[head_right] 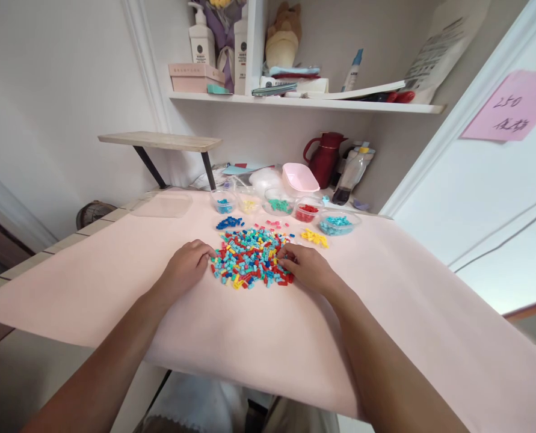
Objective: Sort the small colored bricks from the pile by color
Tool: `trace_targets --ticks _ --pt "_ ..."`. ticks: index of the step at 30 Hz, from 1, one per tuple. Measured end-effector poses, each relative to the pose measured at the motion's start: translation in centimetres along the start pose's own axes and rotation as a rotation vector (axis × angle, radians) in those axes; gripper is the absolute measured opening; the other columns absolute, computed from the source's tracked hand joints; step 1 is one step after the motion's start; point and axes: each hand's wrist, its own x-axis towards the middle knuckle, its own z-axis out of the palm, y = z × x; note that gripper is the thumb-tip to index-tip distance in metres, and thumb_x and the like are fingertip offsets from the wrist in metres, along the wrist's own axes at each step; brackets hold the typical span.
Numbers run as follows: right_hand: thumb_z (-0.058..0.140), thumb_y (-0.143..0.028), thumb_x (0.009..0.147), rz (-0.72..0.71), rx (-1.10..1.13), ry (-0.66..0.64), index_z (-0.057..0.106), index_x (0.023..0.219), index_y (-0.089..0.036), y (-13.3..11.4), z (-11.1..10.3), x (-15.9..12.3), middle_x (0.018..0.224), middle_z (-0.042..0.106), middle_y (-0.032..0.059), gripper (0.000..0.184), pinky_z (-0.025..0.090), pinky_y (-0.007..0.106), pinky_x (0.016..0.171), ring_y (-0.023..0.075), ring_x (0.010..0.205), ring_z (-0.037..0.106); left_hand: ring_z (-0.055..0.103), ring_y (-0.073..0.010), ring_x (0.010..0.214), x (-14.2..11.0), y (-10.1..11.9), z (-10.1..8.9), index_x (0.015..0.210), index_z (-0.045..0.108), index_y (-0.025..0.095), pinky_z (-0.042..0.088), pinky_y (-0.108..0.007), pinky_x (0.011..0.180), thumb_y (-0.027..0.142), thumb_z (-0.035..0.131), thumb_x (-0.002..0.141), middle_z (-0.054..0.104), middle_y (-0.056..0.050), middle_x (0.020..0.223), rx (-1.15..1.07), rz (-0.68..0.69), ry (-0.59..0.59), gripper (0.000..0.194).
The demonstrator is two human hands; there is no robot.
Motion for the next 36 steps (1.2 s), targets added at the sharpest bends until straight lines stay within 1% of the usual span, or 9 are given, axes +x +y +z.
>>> trace_targets --ticks 11,17,25,30,36 --pt "0.053 -0.032 0.080 0.020 -0.004 -0.007 0.064 0.090 -0.025 -0.01 -0.04 -0.07 0.072 0.063 -0.0008 0.017 0.039 0.025 0.059 0.0148 0.063 0.052 0.055 -0.0183 0.092 -0.07 0.08 -0.08 0.090 0.064 0.023 0.041 -0.032 0.084 0.015 0.035 0.085 0.061 -0.004 0.095 0.015 0.010 0.001 0.031" --pt "0.053 -0.030 0.080 0.012 0.023 -0.020 0.064 0.089 -0.024 0.00 0.01 -0.03 0.069 0.062 -0.0015 0.015 0.039 0.025 0.058 0.0141 0.061 0.052 0.055 -0.0187 0.093 -0.09 0.16 -0.09 0.091 0.064 0.023 0.041 -0.033 0.084 0.015 0.035 0.085 0.061 -0.004 0.096 0.022 0.012 -0.003 0.031" --pt "0.054 -0.030 0.080 0.014 -0.005 -0.025 0.064 0.089 -0.024 -0.22 -0.17 -0.05 0.072 0.063 -0.0015 0.015 0.039 0.026 0.061 0.0147 0.064 0.053 0.055 -0.0188 0.093 -0.19 0.30 -0.26 0.091 0.065 0.022 0.042 -0.033 0.085 0.015 0.034 0.085 0.061 -0.005 0.095 0.022 0.015 0.002 0.032" --pt "0.054 -0.031 0.081 0.017 -0.006 -0.025 0.064 0.090 -0.024 -0.39 -0.21 -0.10 0.069 0.061 -0.0019 0.016 0.038 0.025 0.060 0.0143 0.063 0.051 0.055 -0.0188 0.093 -0.23 0.39 -0.34 0.092 0.064 0.022 0.042 -0.033 0.084 0.015 0.034 0.086 0.061 -0.005 0.096 0.028 0.011 -0.007 0.032" --pt "0.054 -0.031 0.081 0.018 -0.008 -0.026 0.064 0.091 -0.024 -0.27 -0.13 -0.07 0.070 0.061 -0.0017 0.016 0.038 0.025 0.059 0.0141 0.063 0.052 0.055 -0.0188 0.094 -0.24 0.54 -0.42 0.092 0.064 0.022 0.042 -0.033 0.085 0.015 0.034 0.086 0.060 -0.005 0.097 0.045 0.004 -0.015 0.032"
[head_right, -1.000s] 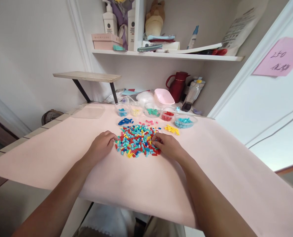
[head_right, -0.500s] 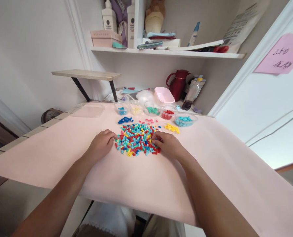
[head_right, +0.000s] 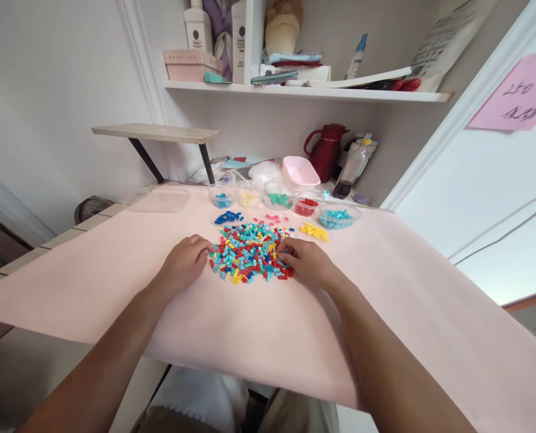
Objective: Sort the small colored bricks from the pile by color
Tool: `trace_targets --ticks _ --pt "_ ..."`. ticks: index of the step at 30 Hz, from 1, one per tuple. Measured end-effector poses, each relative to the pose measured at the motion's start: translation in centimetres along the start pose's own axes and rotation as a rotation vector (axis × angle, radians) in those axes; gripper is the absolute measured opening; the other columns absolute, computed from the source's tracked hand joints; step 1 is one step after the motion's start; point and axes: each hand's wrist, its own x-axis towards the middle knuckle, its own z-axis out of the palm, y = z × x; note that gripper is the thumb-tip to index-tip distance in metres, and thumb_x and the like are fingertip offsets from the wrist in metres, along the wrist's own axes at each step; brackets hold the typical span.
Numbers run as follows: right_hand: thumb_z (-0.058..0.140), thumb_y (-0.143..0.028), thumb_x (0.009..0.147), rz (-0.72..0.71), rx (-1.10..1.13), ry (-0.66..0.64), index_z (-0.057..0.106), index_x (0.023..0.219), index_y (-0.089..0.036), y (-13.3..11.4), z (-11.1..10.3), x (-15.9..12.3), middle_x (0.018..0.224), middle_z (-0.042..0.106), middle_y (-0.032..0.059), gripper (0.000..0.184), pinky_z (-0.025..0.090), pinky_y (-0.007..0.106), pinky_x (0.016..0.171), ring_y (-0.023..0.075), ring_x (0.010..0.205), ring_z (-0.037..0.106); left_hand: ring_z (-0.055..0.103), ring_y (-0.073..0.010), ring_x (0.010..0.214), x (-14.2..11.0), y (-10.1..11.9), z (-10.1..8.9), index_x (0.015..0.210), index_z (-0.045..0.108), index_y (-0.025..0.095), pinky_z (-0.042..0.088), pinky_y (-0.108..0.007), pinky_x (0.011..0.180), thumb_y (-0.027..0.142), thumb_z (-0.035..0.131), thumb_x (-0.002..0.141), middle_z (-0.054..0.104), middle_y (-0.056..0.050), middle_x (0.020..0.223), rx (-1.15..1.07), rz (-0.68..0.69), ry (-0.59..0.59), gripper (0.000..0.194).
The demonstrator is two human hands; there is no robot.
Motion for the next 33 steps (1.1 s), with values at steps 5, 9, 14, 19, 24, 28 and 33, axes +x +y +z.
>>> trace_targets --ticks 5,9,14,19,24,28,33 --pt "0.054 -0.030 0.081 -0.012 -0.006 0.009 0.065 0.091 -0.024 -0.04 -0.03 -0.04 0.072 0.062 -0.0013 0.016 0.039 0.025 0.060 0.0141 0.064 0.052 0.055 -0.0190 0.094 -0.04 0.01 0.01 0.092 0.065 0.023 0.042 -0.033 0.085 0.015 0.035 0.086 0.060 -0.005 0.097 0.005 -0.005 -0.002 0.032" --pt "0.054 -0.029 0.081 -0.009 -0.011 0.005 0.065 0.090 -0.024 -0.08 -0.06 -0.08 0.071 0.062 -0.0015 0.015 0.039 0.025 0.060 0.0139 0.063 0.052 0.055 -0.0190 0.093 -0.03 -0.03 0.08 0.092 0.065 0.022 0.042 -0.033 0.085 0.016 0.034 0.086 0.061 -0.005 0.096 0.007 -0.003 0.001 0.032" --pt "0.054 -0.029 0.081 -0.029 -0.014 0.006 0.065 0.089 -0.024 -0.06 -0.08 -0.09 0.073 0.063 -0.0010 0.015 0.039 0.025 0.061 0.0142 0.064 0.053 0.055 -0.0186 0.094 -0.05 -0.04 0.12 0.092 0.065 0.023 0.042 -0.033 0.085 0.015 0.035 0.086 0.061 -0.005 0.097 0.016 0.006 0.004 0.031" --pt "0.053 -0.031 0.081 -0.024 -0.025 0.010 0.065 0.090 -0.024 -0.15 -0.11 -0.13 0.074 0.064 -0.0005 0.016 0.039 0.025 0.060 0.0143 0.064 0.052 0.055 -0.0185 0.094 -0.08 -0.01 0.05 0.092 0.064 0.024 0.042 -0.033 0.085 0.015 0.035 0.085 0.061 -0.005 0.097 0.033 0.003 -0.001 0.031" --pt "0.054 -0.030 0.081 -0.025 -0.027 0.011 0.065 0.090 -0.024 -0.18 -0.12 -0.15 0.074 0.063 -0.0007 0.016 0.039 0.025 0.061 0.0144 0.065 0.053 0.055 -0.0187 0.093 -0.06 0.06 -0.02 0.092 0.065 0.023 0.042 -0.033 0.084 0.014 0.036 0.084 0.061 -0.005 0.098 0.044 0.001 -0.004 0.031" --pt "0.054 -0.030 0.081 -0.017 -0.027 0.011 0.065 0.090 -0.024 -0.35 -0.17 -0.19 0.074 0.063 -0.0007 0.015 0.039 0.025 0.061 0.0144 0.065 0.052 0.055 -0.0188 0.093 -0.10 0.12 -0.10 0.092 0.064 0.023 0.042 -0.033 0.085 0.014 0.036 0.085 0.061 -0.005 0.098 0.042 0.002 -0.005 0.031" --pt "0.053 -0.031 0.081 -0.009 -0.024 0.008 0.065 0.090 -0.024 -0.58 -0.26 -0.24 0.075 0.063 -0.0002 0.016 0.039 0.026 0.061 0.0148 0.066 0.052 0.055 -0.0190 0.094 -0.15 0.13 -0.15 0.093 0.064 0.023 0.042 -0.034 0.085 0.014 0.035 0.085 0.061 -0.005 0.098 0.035 0.013 -0.004 0.032"
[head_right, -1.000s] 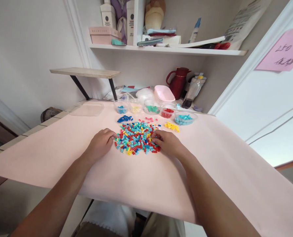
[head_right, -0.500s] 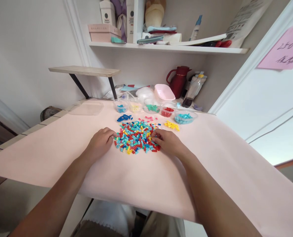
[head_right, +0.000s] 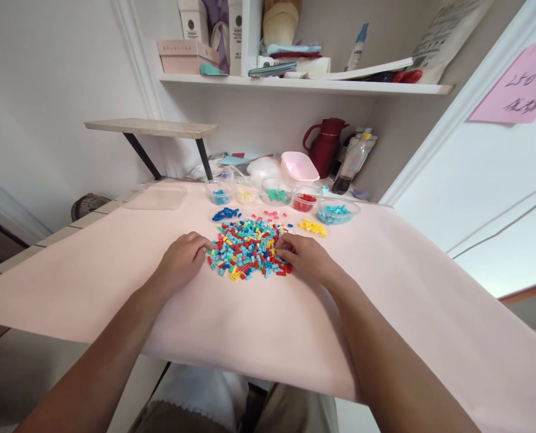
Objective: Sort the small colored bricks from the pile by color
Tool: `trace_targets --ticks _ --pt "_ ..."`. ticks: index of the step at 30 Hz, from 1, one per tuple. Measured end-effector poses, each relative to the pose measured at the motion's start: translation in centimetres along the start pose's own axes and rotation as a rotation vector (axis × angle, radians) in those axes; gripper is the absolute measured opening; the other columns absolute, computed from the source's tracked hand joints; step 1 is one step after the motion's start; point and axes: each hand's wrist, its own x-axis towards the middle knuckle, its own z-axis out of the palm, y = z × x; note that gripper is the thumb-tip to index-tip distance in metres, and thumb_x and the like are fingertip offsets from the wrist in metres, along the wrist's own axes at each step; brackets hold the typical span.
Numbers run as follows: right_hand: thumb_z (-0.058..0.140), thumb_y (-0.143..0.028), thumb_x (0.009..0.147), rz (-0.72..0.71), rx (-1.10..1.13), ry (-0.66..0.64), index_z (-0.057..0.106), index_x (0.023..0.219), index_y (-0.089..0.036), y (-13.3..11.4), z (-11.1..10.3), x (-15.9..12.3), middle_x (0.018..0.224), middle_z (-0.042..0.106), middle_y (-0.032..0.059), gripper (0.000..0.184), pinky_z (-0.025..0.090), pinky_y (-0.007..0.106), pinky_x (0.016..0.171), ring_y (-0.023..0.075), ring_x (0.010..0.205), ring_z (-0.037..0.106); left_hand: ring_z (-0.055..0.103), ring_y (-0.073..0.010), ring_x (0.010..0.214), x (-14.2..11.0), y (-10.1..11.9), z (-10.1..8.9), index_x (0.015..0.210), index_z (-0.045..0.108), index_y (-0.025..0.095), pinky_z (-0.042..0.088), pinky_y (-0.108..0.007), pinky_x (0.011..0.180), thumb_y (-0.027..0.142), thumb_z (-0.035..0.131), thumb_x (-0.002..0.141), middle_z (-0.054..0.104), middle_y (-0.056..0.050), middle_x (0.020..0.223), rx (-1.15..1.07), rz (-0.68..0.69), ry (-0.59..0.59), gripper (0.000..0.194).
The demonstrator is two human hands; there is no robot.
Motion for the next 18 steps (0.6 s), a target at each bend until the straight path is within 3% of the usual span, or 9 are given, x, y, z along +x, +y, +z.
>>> trace_targets --ticks 18 --pt "0.054 -0.032 0.081 0.000 -0.005 -0.007 0.065 0.090 -0.024 0.46 0.13 0.19 0.075 0.064 -0.0005 0.016 0.039 0.025 0.062 0.0147 0.066 0.054 0.055 -0.0188 0.095 0.00 0.08 -0.05 0.094 0.065 0.022 0.042 -0.033 0.086 0.015 0.035 0.086 0.061 -0.005 0.098 0.000 -0.006 -0.008 0.032"
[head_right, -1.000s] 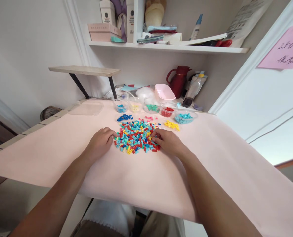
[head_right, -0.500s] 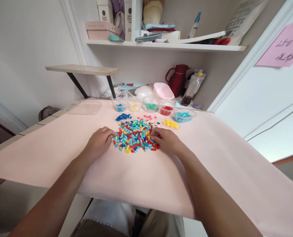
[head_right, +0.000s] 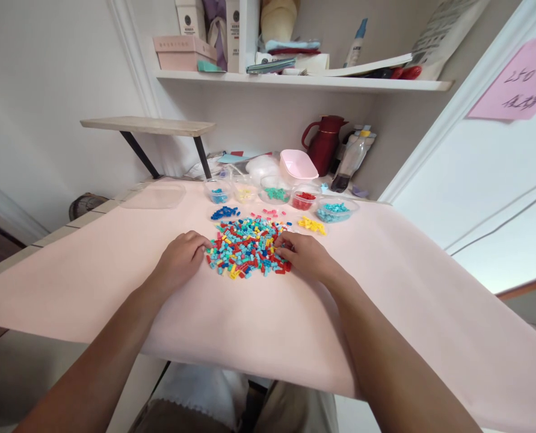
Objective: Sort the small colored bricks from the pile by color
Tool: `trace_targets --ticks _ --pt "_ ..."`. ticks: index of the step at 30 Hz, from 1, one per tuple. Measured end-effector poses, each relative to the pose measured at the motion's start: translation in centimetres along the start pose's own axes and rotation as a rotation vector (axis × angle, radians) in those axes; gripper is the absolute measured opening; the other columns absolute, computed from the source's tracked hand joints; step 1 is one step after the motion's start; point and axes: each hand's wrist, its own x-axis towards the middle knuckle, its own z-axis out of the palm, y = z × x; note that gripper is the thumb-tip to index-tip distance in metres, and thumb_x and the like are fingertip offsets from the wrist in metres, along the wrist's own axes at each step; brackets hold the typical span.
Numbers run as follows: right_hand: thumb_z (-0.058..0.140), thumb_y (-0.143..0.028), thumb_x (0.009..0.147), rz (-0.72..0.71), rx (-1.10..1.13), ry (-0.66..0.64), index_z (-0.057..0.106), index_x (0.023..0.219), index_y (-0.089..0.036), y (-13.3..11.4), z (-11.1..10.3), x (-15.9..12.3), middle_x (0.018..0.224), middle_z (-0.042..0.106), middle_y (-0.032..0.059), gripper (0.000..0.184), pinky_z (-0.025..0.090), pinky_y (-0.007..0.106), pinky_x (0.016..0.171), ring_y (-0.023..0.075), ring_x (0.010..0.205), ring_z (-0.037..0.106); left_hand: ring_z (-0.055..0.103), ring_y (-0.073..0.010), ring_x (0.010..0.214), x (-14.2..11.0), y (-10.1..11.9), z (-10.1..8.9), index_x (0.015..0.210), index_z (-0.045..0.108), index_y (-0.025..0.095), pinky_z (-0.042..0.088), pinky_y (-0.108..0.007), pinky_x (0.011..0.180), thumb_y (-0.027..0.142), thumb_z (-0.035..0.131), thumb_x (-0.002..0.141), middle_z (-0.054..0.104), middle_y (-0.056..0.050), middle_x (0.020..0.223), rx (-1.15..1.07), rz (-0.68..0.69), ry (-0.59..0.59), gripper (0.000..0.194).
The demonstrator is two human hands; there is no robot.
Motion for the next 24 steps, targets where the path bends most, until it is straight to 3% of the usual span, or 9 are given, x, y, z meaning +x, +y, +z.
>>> trace_targets --ticks 24 --pt "0.054 -0.031 0.081 0.004 0.014 -0.002 0.064 0.089 -0.024 -0.07 -0.05 -0.01 0.073 0.062 -0.0010 0.014 0.039 0.025 0.060 0.0142 0.063 0.051 0.055 -0.0192 0.095 -0.09 0.09 -0.16 0.094 0.064 0.023 0.042 -0.034 0.086 0.015 0.034 0.086 0.061 -0.005 0.099 0.000 -0.001 0.003 0.032"
